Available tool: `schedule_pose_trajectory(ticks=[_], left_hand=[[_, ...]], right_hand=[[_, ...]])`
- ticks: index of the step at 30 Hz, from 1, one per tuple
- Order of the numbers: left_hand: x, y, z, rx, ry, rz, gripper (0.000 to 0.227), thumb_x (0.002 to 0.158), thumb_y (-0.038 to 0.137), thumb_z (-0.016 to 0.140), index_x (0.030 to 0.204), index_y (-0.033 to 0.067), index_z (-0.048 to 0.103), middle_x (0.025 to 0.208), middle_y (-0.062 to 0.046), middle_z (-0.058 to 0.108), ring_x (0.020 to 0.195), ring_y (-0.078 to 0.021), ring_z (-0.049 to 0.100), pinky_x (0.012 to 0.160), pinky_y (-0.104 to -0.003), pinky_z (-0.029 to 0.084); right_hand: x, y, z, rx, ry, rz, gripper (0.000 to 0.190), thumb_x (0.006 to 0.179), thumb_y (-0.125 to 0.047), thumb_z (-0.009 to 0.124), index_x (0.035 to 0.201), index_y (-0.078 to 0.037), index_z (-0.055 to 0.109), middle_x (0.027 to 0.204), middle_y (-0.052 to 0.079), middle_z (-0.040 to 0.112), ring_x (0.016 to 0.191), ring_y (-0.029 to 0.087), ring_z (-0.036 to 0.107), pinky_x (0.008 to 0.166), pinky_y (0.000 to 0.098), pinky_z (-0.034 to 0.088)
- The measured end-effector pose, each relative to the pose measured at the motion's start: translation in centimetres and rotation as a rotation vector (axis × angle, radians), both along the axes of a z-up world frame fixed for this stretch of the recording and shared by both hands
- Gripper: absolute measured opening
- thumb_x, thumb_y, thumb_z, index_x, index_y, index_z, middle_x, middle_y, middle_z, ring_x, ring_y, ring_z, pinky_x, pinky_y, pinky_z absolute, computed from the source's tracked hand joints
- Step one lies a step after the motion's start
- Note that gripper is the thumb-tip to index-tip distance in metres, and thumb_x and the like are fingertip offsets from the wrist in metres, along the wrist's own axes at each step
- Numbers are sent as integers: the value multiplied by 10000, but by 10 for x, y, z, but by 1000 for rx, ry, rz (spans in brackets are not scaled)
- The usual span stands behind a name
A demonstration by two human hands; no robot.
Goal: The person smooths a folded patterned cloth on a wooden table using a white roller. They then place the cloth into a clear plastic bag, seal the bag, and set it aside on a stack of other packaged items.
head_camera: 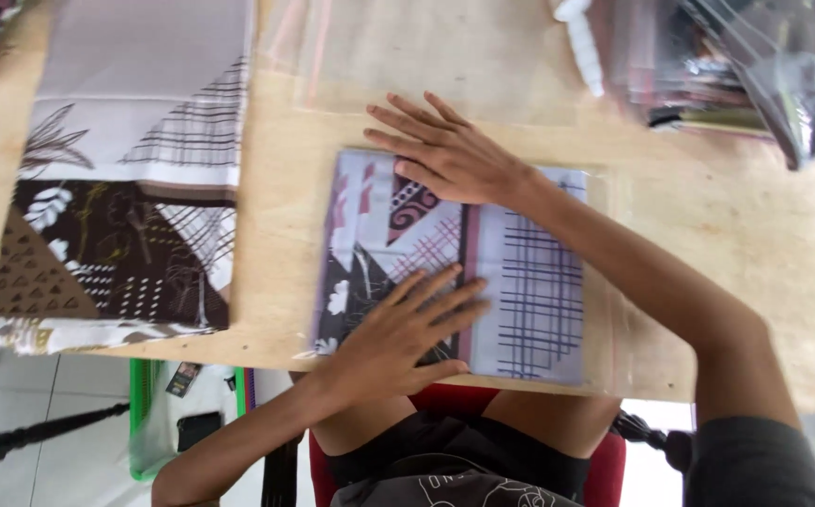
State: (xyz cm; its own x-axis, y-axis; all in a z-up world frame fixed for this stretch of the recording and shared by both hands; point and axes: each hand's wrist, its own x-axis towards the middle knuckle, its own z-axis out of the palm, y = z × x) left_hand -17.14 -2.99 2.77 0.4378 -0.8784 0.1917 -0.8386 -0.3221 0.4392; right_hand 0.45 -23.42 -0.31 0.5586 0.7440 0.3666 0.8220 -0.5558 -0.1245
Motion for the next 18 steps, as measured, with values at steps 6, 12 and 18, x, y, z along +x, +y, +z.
schedule_pose_trajectory(ticks=[6,12,18], left_hand=[[9,-35,27,-56,106,-99,637,1038,440,470,1569,114,338,1604,-209,314,1471,-457,307,1131,-682,278],[32,-117,-6,-28,-73,-340,626,1032,464,493,1537,114,373,1583,-163,384,1495,-363,366,1221,-607,297],[39,-133,-21,-8,-88,-368,690,1032,575,328,1533,105,391,1629,-124,336,1543,-345,252,1251,-582,114]], right_hand=[[-78,-94,60,115,228,-53,562,1108,-401,330,1620,-171,330,1662,105,328,1532,374,275,1203,601,243],[-112,-154,17,-9,212,-224,657,1046,-481,408,1596,-124,366,1643,144,348,1516,416,270,1168,646,237],[-107,-172,7,-58,171,-343,508,1059,-421,426,1534,-246,465,1675,49,323,1549,338,236,1207,576,154]])
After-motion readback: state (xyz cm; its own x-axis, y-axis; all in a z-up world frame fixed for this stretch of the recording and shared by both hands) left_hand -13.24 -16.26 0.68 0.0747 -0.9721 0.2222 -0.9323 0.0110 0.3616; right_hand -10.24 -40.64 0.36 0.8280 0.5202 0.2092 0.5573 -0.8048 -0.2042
